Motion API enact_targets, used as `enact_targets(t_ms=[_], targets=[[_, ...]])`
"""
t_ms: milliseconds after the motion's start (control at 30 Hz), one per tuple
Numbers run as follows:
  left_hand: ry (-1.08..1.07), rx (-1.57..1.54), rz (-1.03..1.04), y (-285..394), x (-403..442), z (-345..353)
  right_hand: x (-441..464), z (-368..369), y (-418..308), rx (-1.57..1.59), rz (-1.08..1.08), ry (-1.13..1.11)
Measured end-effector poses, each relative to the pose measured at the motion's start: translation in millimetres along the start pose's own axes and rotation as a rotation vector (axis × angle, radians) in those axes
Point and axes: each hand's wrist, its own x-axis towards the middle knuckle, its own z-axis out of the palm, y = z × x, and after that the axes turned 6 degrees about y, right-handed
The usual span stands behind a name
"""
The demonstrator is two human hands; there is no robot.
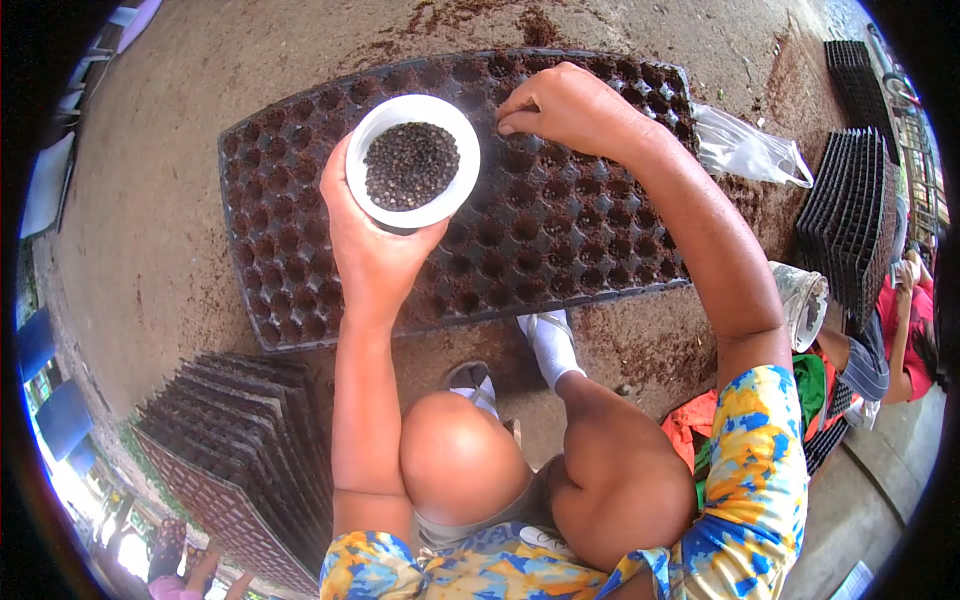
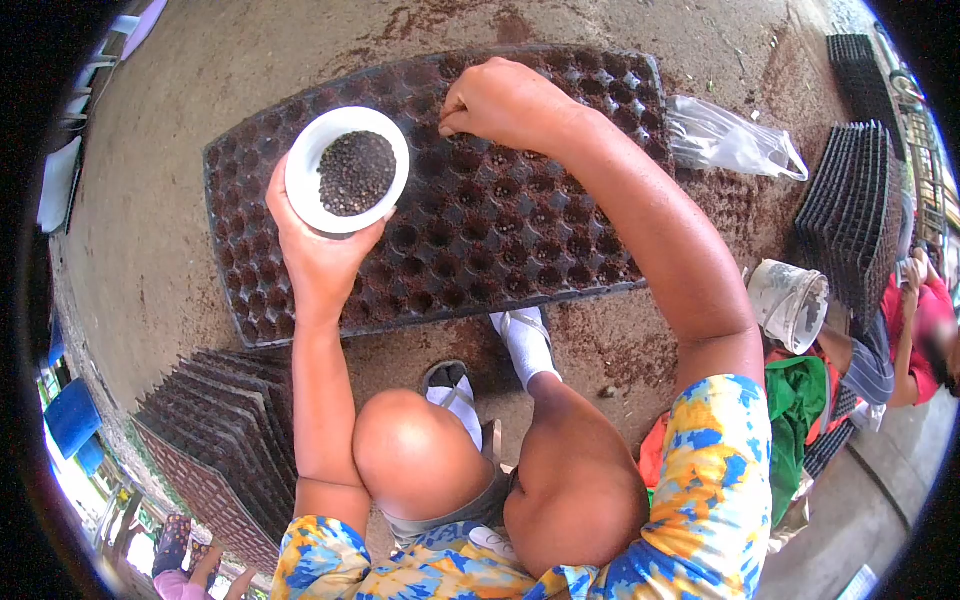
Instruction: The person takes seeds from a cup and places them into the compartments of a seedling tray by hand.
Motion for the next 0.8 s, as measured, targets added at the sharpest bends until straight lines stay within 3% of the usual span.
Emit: enact_targets(t_ms=[400,600,700,767,800], targets=[[0.0,-0.023,-0.016,-1.7,-1.4,0.0,-3.5,0.2,2.2,-0.026,0.01,0.02],[-0.003,0.005,-0.013,0.4,-0.7,-1.0,-9.5,3.5,2.6,0.02,-0.055,0.23],[-0.022,0.094,0.003,0.1,-0.2,3.6,-23.9,-12.4,-33.5,0.089,-0.27,0.454],[-0.04,0.135,-0.015,9.7,0.0,11.5,-35.6,-17.7,-60.7,-0.097,-0.364,0.253],[-0.072,0.12,0.017,10.4,-0.1,13.6,-36.7,-16.0,-74.0,-0.125,-0.304,0.09]])
